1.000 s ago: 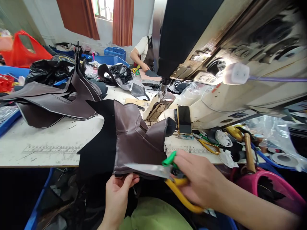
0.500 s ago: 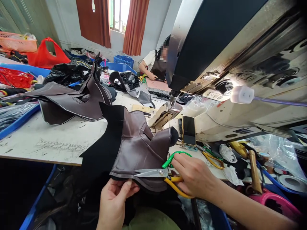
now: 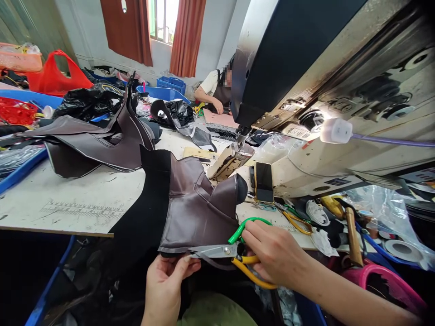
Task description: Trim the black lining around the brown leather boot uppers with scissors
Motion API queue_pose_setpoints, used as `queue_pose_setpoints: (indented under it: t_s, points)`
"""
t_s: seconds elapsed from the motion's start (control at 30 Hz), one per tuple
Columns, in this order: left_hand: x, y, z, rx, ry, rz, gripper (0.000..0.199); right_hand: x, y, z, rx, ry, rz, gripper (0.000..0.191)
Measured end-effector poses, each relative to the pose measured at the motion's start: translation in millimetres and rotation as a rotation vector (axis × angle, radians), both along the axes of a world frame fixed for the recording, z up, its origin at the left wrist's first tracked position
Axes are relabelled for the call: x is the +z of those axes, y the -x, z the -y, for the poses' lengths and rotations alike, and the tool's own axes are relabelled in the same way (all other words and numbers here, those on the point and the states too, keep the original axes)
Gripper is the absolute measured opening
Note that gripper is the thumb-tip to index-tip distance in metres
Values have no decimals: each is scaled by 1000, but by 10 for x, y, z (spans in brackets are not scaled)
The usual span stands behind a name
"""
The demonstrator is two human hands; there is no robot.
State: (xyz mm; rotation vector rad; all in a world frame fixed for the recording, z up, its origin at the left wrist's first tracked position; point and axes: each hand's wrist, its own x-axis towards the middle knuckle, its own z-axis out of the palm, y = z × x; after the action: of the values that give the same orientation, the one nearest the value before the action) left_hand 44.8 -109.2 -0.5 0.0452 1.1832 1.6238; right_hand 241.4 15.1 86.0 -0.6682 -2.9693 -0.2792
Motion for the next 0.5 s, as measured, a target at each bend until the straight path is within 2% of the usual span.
queue_pose_setpoints:
  t_s: [0.33, 0.5]
  points:
    - [30, -30, 7, 11, 7, 30, 36, 2, 38, 49, -66, 53, -10, 23]
    - [98, -66, -44, 21, 32, 43, 40, -44, 72, 49, -108, 17, 20, 20]
